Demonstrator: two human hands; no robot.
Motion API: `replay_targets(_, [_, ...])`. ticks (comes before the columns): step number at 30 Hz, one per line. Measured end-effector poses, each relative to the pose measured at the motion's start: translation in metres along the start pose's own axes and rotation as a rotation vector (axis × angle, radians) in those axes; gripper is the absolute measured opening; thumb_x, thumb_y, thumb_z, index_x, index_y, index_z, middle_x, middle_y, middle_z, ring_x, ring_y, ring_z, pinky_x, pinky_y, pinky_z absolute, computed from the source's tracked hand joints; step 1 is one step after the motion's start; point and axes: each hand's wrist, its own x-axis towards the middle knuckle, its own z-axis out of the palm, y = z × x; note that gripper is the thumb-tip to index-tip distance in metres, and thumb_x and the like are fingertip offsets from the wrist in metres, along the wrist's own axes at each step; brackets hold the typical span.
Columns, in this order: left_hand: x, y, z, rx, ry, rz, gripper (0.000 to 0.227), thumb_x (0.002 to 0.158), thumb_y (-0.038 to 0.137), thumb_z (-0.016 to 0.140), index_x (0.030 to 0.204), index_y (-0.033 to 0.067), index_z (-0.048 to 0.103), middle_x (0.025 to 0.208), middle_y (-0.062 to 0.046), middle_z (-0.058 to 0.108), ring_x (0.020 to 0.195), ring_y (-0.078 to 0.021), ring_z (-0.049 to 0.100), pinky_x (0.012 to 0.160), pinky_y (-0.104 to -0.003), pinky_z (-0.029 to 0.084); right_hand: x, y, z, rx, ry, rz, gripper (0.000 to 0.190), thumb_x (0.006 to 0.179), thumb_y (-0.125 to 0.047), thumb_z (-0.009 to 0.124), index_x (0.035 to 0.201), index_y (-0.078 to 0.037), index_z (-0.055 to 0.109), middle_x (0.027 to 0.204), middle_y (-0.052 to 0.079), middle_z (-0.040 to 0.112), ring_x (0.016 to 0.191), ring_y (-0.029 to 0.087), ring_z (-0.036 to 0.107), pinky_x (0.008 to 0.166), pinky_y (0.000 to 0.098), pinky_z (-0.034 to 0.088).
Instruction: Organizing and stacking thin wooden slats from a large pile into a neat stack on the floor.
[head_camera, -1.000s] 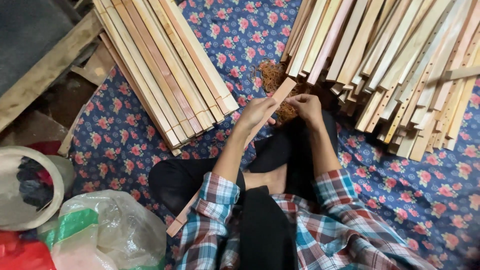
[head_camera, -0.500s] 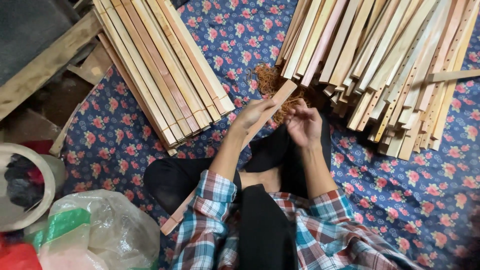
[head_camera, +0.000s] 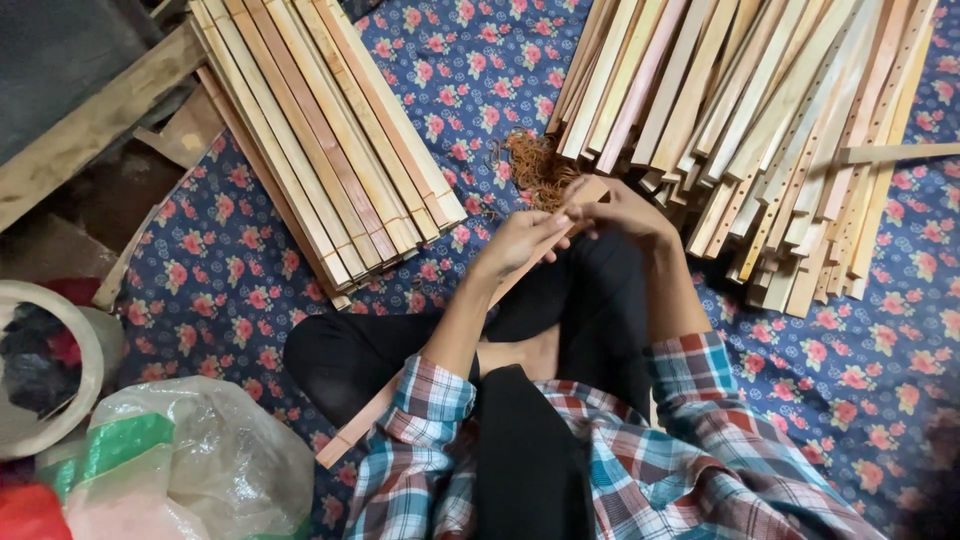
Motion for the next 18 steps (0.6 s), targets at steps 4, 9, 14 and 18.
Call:
replay_targets(4, [-0.002,0.008,-0.008,-0.029,0.088,0.038,0.054,0.093,0.041,0.072,0.123,-0.0037,0.063,0.09,-0.018,0.077,0.06,-0.0179,0.074,0.049,-0.027,0.058,-0.027,0.02,0.018,0.162,0.093,-0.082,0.028,0.089,-0.021,0.072,0.101,0.0,0.059,0.069,0.007,0.05,0.057,0.014,0.052,0.05,0.0277,0.046])
replay_targets(9, [0.016,0.003,-0.018,0.014,0.238,0.095,0.043,0.096,0.037,0.068,0.133,0.0155,0.065,0.087,-0.017,0.077,0.052,-0.0201,0.072,0.038,-0.024,0.053,-0.08,0.058,0.042,0.089,0.252,-0.374,0.039,0.084,-0.025,0.058,0.055,0.001,0.059,0.08,0.027,0.064,0.095,0.035,0.062,0.093,0.0404,0.044])
replay_targets(14, [0.008,0.017,-0.014,0.057,0.226,0.105,0.047,0.094,0.041,0.068,0.132,0.0142,0.064,0.084,-0.015,0.078,0.054,-0.0184,0.073,0.04,-0.021,0.052,-0.085,0.072,0.045,0.99,0.172,-0.543,0.014,0.084,-0.018,0.044,0.091,-0.01,0.053,0.072,0.009,0.058,0.058,0.018,0.061,0.1,0.0407,0.048])
replay_targets(18, [-0.015,0.034,0.005,0.011,0.179,0.152,0.049,0.095,0.042,0.071,0.131,0.0085,0.066,0.084,-0.021,0.076,0.062,-0.026,0.076,0.048,-0.027,0.059,-0.06,0.091,0.043,1.63,0.161,-0.274,0.076,0.088,0.021,0.04,0.157,-0.011,0.04,0.161,0.013,0.045,0.087,0.017,0.074,0.072,0.0166,0.058])
